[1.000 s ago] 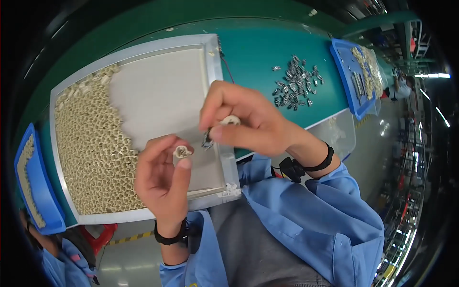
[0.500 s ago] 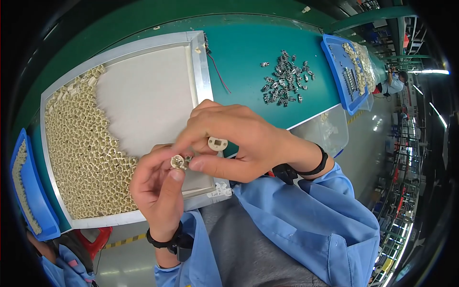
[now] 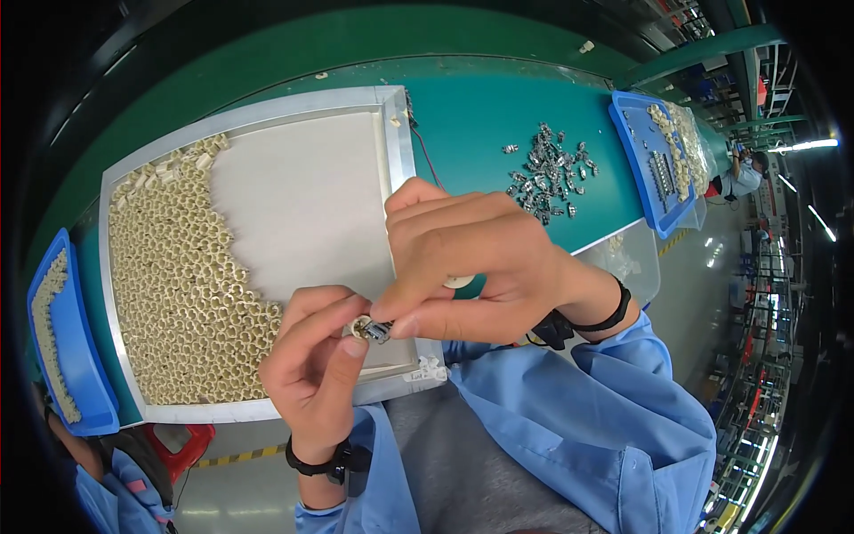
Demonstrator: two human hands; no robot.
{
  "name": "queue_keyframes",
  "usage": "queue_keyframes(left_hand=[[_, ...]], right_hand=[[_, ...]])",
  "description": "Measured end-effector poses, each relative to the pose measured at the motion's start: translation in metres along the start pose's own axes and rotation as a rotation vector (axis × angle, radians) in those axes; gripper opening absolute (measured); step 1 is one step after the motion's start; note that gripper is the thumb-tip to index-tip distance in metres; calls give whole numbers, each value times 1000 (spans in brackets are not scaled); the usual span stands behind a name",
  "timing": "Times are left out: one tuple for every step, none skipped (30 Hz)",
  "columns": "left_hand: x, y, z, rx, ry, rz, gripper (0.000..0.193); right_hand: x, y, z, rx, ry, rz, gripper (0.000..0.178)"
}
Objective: The person assembles components by hand by picking up a white plastic housing and a metal insert, fitting the metal piece into the housing, and placing the completed unit into a tray.
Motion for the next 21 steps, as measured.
queue_keyframes(left_hand=[[1,2,-1,3,-5,-6,28],[2,4,-2,7,-12,-11,28],[3,6,-2,11,-19,-16,29],[3,7,-2,12,-19,-21,29],[3,7,-1,21,-19,-14,29],[3,6,-1,31,-20,-7,29],[3,6,-1,43,-22,0,29],[3,7,-1,47,-26,-5,29],[4,7,-1,29,-23,-11,29],[5,8,-1,12,-19,-17,29],[5,9,-1,-6,-13,-23,29],[5,9,-2,-1,-15,-25,29],[5,9,-2,0,-18,-17,29],[5,8,-2,2,-22,-9,29],[5,8,-3,3,-25,-1,29],[5,8,-3,5,-26,-1,29],[5,8,-4,4,-27,-3,29],[5,8,-4,2,-28,-5,29],[5,9,-5,1,-30,-9,30],[5,8,-6,3,-33,-10,30],[5,9,-7,-6,-38,-16,30]], right_hand=[[1,0,-2,-1,0,-8,12],[2,1,-3,-1,0,-16,12],[2,2,-4,-1,0,-25,12],[2,2,-5,2,-3,-22,12],[1,1,-6,9,-8,-15,11],[0,1,-6,18,-14,-9,11],[-1,0,-7,27,-20,-3,11],[-2,-1,-6,34,-24,-3,11],[-2,-3,-7,46,-28,-3,11],[-3,-5,-7,57,-33,-3,11],[-3,-6,-7,68,-37,-4,11],[-3,-7,-6,71,-41,-6,11],[-3,-8,-6,83,-34,4,10],[-2,-9,-6,94,-26,14,10],[-2,-11,-5,105,-18,24,10],[-1,-12,-4,107,-19,22,10],[0,-12,-4,104,-20,14,10],[0,-12,-4,102,-21,6,10],[1,-13,-3,101,-22,-1,10],[1,-13,-2,105,-22,-2,10],[1,-14,-2,101,-22,-1,10]])
Point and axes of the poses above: each hand's wrist, its own x-axis away from the middle knuckle, its own z-axis out of the back of the hand, y = z × x, the point moved 9 cm from there along -x, towards the middle knuckle, and after that the axes turned 14 degrees about z, right-handed, at the moved point
